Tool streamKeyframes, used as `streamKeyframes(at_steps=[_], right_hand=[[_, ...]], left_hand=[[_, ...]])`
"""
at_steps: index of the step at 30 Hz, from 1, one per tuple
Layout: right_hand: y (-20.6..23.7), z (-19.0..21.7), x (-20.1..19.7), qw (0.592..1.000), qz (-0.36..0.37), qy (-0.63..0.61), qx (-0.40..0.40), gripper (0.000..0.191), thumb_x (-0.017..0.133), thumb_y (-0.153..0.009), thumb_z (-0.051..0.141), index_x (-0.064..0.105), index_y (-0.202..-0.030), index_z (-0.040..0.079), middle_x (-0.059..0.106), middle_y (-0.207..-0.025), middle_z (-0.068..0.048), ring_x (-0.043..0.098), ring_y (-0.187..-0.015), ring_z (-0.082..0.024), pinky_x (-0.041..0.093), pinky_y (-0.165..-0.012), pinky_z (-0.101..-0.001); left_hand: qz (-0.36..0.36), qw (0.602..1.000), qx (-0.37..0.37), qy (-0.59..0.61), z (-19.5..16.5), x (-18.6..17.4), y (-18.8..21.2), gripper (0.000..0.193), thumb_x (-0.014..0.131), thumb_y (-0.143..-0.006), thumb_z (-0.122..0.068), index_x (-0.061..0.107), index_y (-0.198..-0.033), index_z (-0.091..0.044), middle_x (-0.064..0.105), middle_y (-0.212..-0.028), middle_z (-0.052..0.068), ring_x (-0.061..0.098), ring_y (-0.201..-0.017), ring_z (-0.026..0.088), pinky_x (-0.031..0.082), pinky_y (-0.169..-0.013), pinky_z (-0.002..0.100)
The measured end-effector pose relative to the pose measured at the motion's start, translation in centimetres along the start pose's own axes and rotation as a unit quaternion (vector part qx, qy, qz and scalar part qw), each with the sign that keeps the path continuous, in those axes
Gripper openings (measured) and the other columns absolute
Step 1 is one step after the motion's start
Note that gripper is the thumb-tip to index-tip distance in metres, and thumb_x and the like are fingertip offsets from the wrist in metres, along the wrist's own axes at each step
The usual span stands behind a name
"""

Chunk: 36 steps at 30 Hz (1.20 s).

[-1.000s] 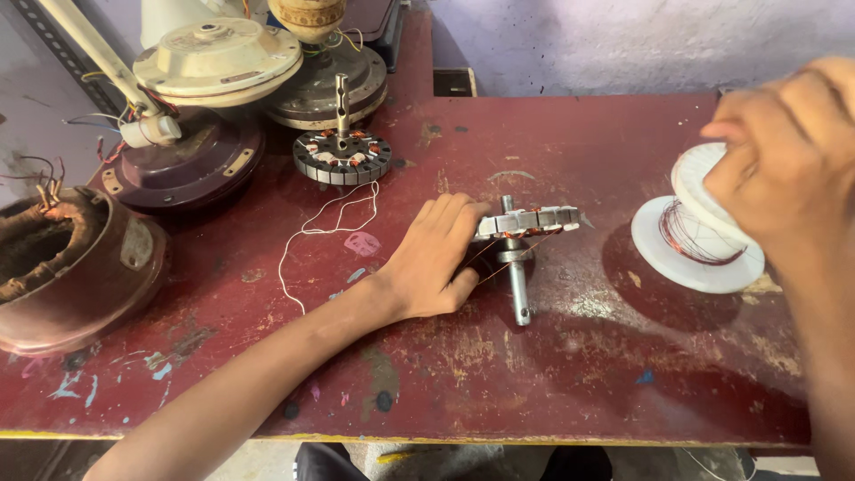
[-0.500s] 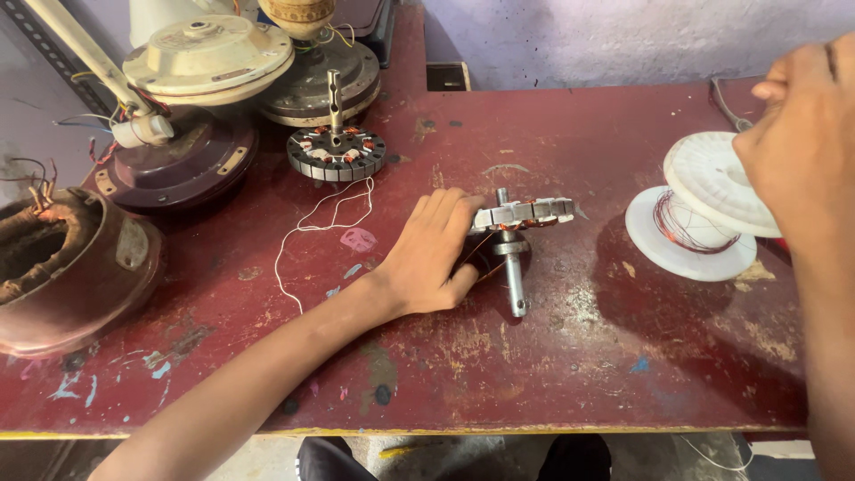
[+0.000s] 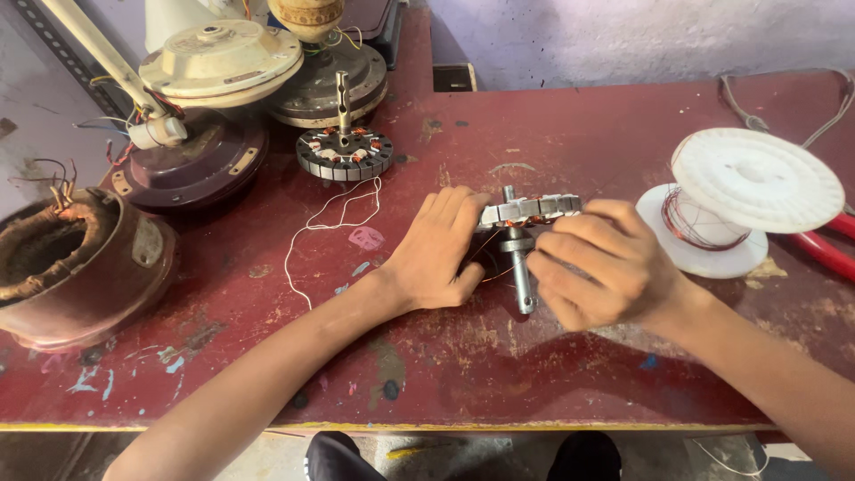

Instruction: The person winds copper wire around the slots of a motor armature by hand, pulling wire from a spool and tucking it into the slots. The person uses a yellow-handled screwdriver to push the wire into the slots and continues winding until the end of the clip.

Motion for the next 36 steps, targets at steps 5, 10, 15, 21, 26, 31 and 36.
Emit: streamKeyframes(at_steps=[5, 10, 15, 21, 26, 31, 36], right_hand=[[-1.0, 0.8, -0.2, 0.997, 0.053, -0.048, 0.042, 0.012, 0.069, -0.084, 0.011, 0.077, -0.093, 0.005, 0.075, -0.091, -0.008, 0.069, -0.087, -0.022, 0.048, -0.083, -0.0395], [-1.7, 1.0, 0.5, 0.985, 0.124, -0.085, 0.08, 0.022, 0.072, -0.083, 0.018, 0.076, -0.097, 0.003, 0.075, -0.098, -0.008, 0.068, -0.097, -0.023, 0.046, -0.088, -0.0405], [-1.9, 1.3, 0.2, 0.981, 0.139, -0.106, 0.083, 0.028, 0.075, -0.085, 0.029, 0.076, -0.097, 0.004, 0.074, -0.097, -0.007, 0.067, -0.099, -0.022, 0.043, -0.09, -0.0419], [-1.7, 1.2, -0.2, 0.976, 0.148, -0.142, 0.077, 0.031, 0.076, -0.081, 0.037, 0.074, -0.083, 0.006, 0.071, -0.084, -0.005, 0.065, -0.088, -0.022, 0.042, -0.087, -0.0436], [-1.1, 0.5, -0.7, 0.977, 0.142, -0.143, 0.066, 0.022, 0.073, -0.087, 0.023, 0.07, -0.07, 0.01, 0.065, -0.072, -0.003, 0.059, -0.071, -0.019, 0.044, -0.072, -0.0372], [-1.5, -2.1, -2.7, 0.995, 0.043, -0.081, 0.038, 0.034, 0.08, -0.083, 0.026, 0.065, -0.058, 0.009, 0.051, -0.052, -0.002, 0.043, -0.048, -0.018, 0.032, -0.043, -0.0332], [-1.9, -1.7, -4.7, 0.994, 0.01, -0.05, 0.101, 0.038, 0.084, -0.087, 0.03, 0.064, -0.066, 0.004, 0.051, -0.059, -0.005, 0.045, -0.057, -0.022, 0.033, -0.049, -0.0342]], left_hand=[[0.001, 1.0, -0.002, 0.004, 0.0, 0.2, 0.2, 0.072, 0.065, -0.07, -0.02, 0.044, -0.134, 0.006, 0.05, -0.121, 0.023, 0.049, -0.112, 0.039, 0.038, -0.098, 0.048], [-0.041, 0.998, 0.007, -0.049, -0.2, 0.3, 0.3, 0.072, 0.066, -0.073, -0.023, 0.042, -0.136, 0.004, 0.048, -0.13, 0.023, 0.048, -0.122, 0.039, 0.035, -0.105, 0.049], [-0.045, 0.996, 0.007, -0.075, -0.2, 0.5, 0.6, 0.074, 0.066, -0.076, -0.026, 0.042, -0.139, 0.002, 0.047, -0.135, 0.021, 0.047, -0.129, 0.038, 0.031, -0.109, 0.051], [-0.048, 0.997, -0.002, -0.053, -0.4, 0.7, 0.9, 0.074, 0.065, -0.076, -0.026, 0.041, -0.139, 0.002, 0.047, -0.134, 0.023, 0.046, -0.127, 0.04, 0.033, -0.109, 0.051], [-0.049, 0.997, -0.007, -0.061, -0.7, 0.8, 0.8, 0.073, 0.066, -0.075, -0.025, 0.042, -0.137, 0.004, 0.045, -0.13, 0.025, 0.045, -0.121, 0.04, 0.034, -0.105, 0.051], [-0.038, 0.998, -0.017, -0.037, -1.1, 0.5, 0.4, 0.071, 0.067, -0.075, -0.024, 0.043, -0.135, 0.004, 0.047, -0.129, 0.024, 0.046, -0.119, 0.04, 0.035, -0.104, 0.049], [-0.024, 0.999, -0.047, -0.012, -2.6, -0.3, 0.1, 0.067, 0.066, -0.078, -0.022, 0.043, -0.135, 0.005, 0.048, -0.128, 0.023, 0.047, -0.118, 0.038, 0.036, -0.103, 0.048]])
Point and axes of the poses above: each hand's wrist, its own y-axis away from the middle knuckle, its own x-axis out of the palm, z = x × y, the point moved 3 cm from there along -y, towards the middle knuckle
